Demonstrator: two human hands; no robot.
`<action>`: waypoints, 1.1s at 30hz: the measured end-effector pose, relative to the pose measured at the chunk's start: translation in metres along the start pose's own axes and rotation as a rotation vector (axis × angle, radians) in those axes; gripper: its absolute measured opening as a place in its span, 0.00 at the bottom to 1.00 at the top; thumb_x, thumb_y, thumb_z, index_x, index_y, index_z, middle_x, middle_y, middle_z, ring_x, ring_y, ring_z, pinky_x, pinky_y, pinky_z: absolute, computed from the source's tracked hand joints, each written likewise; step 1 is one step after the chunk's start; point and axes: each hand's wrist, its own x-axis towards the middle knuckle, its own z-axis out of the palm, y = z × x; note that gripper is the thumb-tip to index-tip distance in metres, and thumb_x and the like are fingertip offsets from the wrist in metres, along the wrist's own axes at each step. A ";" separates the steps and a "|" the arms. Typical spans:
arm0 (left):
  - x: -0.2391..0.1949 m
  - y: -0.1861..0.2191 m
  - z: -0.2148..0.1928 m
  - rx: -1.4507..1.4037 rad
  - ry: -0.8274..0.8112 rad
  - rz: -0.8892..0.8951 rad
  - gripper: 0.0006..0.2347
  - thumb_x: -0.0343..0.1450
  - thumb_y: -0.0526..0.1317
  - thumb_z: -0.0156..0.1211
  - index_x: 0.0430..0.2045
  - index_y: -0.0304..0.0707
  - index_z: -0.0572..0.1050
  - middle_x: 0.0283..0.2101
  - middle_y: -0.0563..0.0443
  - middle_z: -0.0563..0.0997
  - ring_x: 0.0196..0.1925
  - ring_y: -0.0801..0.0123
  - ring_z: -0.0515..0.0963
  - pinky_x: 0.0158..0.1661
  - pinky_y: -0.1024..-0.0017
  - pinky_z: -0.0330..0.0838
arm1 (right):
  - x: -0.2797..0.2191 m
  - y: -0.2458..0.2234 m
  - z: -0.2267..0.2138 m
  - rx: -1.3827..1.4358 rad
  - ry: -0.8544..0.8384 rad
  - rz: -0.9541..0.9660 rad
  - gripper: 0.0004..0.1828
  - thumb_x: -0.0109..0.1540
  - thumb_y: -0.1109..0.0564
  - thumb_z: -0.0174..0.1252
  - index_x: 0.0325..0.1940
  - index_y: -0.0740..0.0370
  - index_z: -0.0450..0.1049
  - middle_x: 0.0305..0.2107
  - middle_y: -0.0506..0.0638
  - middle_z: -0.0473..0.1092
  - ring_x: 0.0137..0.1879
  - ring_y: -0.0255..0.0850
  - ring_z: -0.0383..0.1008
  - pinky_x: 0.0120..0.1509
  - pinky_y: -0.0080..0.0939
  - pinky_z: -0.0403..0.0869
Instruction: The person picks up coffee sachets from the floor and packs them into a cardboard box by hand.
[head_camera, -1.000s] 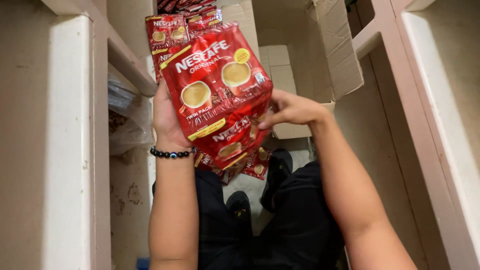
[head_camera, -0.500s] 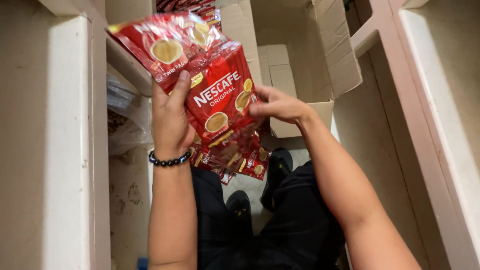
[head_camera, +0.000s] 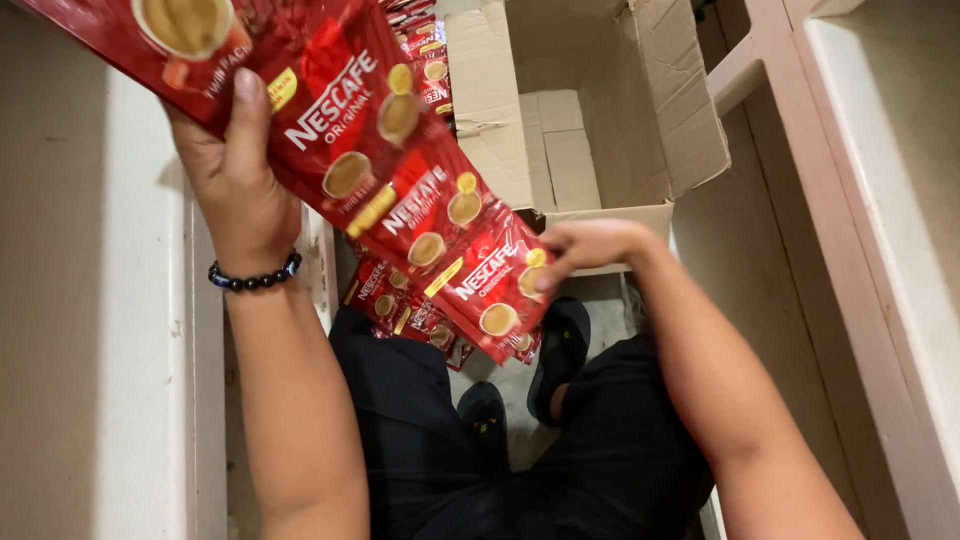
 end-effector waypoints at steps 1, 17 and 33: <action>-0.003 -0.006 -0.007 0.000 0.002 0.002 0.12 0.85 0.36 0.58 0.63 0.38 0.70 0.58 0.48 0.81 0.60 0.67 0.82 0.64 0.63 0.76 | -0.018 -0.020 0.004 -0.002 -0.001 0.001 0.23 0.58 0.54 0.69 0.54 0.69 0.79 0.45 0.47 0.81 0.48 0.31 0.77 0.58 0.36 0.75; -0.125 -0.123 -0.009 -0.352 0.043 -0.448 0.15 0.78 0.29 0.54 0.60 0.33 0.73 0.60 0.49 0.79 0.63 0.64 0.78 0.66 0.61 0.70 | -0.054 -0.101 0.026 0.550 0.666 -0.615 0.38 0.60 0.70 0.67 0.72 0.66 0.59 0.51 0.62 0.74 0.52 0.45 0.77 0.55 0.46 0.78; -0.174 -0.125 -0.011 -0.542 -0.112 -0.659 0.21 0.72 0.24 0.43 0.61 0.33 0.71 0.63 0.44 0.76 0.66 0.57 0.75 0.68 0.56 0.68 | -0.037 -0.125 0.036 0.496 0.777 -0.989 0.26 0.69 0.73 0.58 0.67 0.58 0.58 0.45 0.60 0.78 0.47 0.42 0.82 0.51 0.39 0.82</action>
